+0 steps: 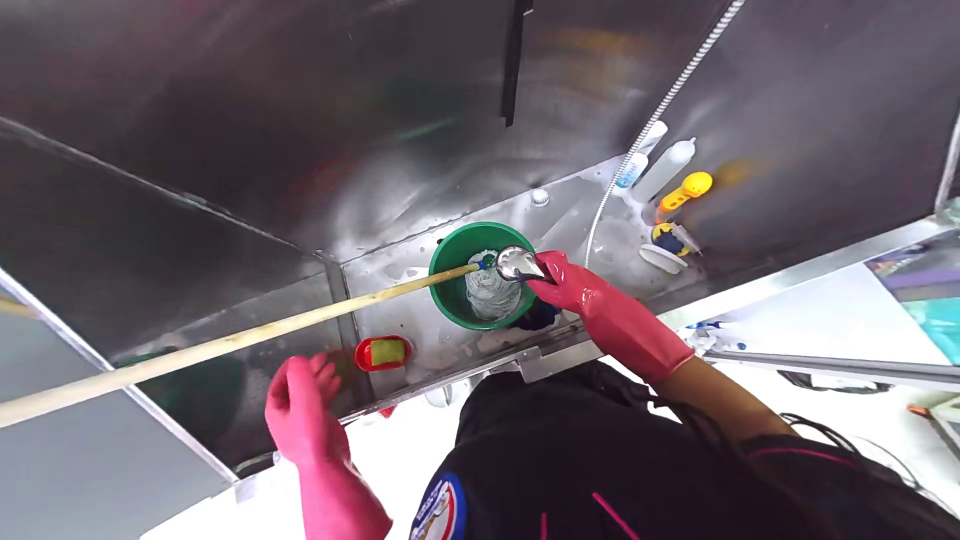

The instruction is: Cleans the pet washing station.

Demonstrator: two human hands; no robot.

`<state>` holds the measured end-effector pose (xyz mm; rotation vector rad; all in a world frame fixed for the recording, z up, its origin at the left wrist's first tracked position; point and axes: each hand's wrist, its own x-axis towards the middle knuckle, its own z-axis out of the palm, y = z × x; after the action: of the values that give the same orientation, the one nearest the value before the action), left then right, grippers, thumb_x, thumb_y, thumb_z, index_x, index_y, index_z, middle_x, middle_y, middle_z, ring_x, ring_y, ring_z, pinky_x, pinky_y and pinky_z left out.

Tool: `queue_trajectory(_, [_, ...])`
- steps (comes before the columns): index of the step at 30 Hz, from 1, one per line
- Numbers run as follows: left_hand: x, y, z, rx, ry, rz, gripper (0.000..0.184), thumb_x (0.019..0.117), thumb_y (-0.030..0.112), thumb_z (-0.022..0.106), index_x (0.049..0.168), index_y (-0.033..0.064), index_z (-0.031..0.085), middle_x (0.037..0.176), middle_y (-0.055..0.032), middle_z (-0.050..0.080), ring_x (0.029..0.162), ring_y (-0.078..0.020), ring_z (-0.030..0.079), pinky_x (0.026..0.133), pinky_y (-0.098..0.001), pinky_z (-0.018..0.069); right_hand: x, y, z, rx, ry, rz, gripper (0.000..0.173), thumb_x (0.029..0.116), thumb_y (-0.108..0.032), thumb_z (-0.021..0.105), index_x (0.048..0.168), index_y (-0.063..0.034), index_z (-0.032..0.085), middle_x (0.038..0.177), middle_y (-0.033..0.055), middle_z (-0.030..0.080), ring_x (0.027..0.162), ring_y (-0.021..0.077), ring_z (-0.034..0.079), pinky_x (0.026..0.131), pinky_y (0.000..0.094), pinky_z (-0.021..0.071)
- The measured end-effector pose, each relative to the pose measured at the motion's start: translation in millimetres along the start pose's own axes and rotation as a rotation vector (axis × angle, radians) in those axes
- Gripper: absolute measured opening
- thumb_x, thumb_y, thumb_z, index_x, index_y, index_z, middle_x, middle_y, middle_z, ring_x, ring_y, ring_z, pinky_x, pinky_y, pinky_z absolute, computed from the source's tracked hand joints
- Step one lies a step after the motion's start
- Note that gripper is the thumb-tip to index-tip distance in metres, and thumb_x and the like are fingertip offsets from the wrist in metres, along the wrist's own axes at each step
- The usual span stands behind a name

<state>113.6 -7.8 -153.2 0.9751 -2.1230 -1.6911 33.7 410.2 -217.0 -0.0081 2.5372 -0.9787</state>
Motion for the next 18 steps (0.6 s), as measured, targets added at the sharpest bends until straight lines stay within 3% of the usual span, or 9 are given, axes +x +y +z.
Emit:
queue_trajectory(3, [-22.3,0.9,25.6,0.067,-0.192,0.028,0.049,0.1039,0.039,0.057,0.132,-0.001,0.057,0.11,-0.0135,0.075,0.094,-0.0256,0.076,0.083,-0.0427,0.0646,6.0,4.6,4.4,0.012,0.013,-0.07,0.054,0.0982,-0.044,0.059,0.141,-0.012,0.053,0.128,0.0121,0.065,0.112,0.0238,0.067,0.096,0.0499,0.0546])
queue_trajectory(5, [-36.1,5.3,53.2,0.094,-0.387,-0.012,0.049,0.1039,0.041,0.056,0.134,0.0021,0.059,0.112,-0.0116,0.076,0.094,-0.0259,0.076,0.082,-0.0424,0.0652,8.5,1.3,5.8,0.037,0.011,-0.116,0.049,0.0985,-0.039,0.06,0.137,-0.0089,0.057,0.128,0.0133,0.064,0.114,0.0229,0.065,0.098,0.0465,0.0535])
queue_trajectory(8, [-39.9,6.2,91.1,0.16,-0.606,0.026,0.058,0.0991,0.045,0.061,0.144,0.0084,0.054,0.117,-0.009,0.074,0.096,-0.0234,0.076,0.08,-0.0408,0.0653,11.6,-7.3,9.0,-0.002,0.026,-0.141,0.043,0.0987,-0.04,0.057,0.129,-0.0099,0.06,0.12,0.0122,0.066,0.109,0.0233,0.066,0.093,0.0474,0.0547])
queue_trajectory(10, [-39.2,6.1,107.9,0.306,-0.613,0.209,0.067,0.0936,0.048,0.064,0.148,0.0101,0.051,0.122,-0.0044,0.073,0.1,-0.0147,0.074,0.083,-0.0365,0.0641,8.0,-15.8,8.3,-0.04,0.023,-0.164,0.042,0.1003,-0.04,0.054,0.131,-0.0113,0.058,0.124,0.0112,0.065,0.113,0.0233,0.064,0.096,0.0486,0.0537])
queue_trajectory(12, [-38.0,8.4,118.1,0.531,-0.603,0.478,0.079,0.0889,0.052,0.066,0.153,0.0104,0.045,0.138,-0.0047,0.064,0.117,-0.0115,0.066,0.096,-0.0358,0.0575,5.5,-22.9,11.2,-0.078,0.036,-0.192,0.044,0.1007,-0.041,0.053,0.133,-0.0114,0.058,0.127,0.0113,0.064,0.119,0.0247,0.062,0.099,0.0505,0.0512])
queue_trajectory(14, [-35.9,6.5,133.1,0.683,-0.6,0.814,0.084,0.0846,0.05,0.073,0.152,0.0086,0.047,0.151,-0.0104,0.054,0.139,-0.0201,0.052,0.114,-0.0423,0.0451,7.0,-29.1,18.2,-0.119,0.022,-0.203,0.045,0.1006,-0.041,0.053,0.133,-0.0112,0.059,0.131,0.0122,0.063,0.123,0.0279,0.06,0.098,0.0544,0.0501])
queue_trajectory(16, [-33.5,2.4,157.6,0.759,-0.601,1.094,0.087,0.0759,0.044,0.081,0.15,0.0099,0.051,0.152,-0.0127,0.053,0.146,-0.0318,0.044,0.12,-0.0495,0.0373,8.1,-34.4,25.0,-0.18,-0.022,-0.204,0.049,0.1013,-0.042,0.052,0.14,-0.0127,0.057,0.139,0.0134,0.06,0.129,0.0323,0.057,0.097,0.0601,0.0493])
queue_trajectory(18, [-31.3,1.7,179.9,0.877,-0.652,1.237,0.091,0.0707,0.039,0.083,0.152,0.0134,0.049,0.155,-0.0105,0.05,0.148,-0.033,0.039,0.122,-0.049,0.0323,4.6,-42.3,29.7,-0.235,-0.045,-0.221,0.049,0.1022,-0.041,0.051,0.141,-0.0117,0.056,0.142,0.0162,0.057,0.131,0.0372,0.056,0.095,0.0643,0.0494])
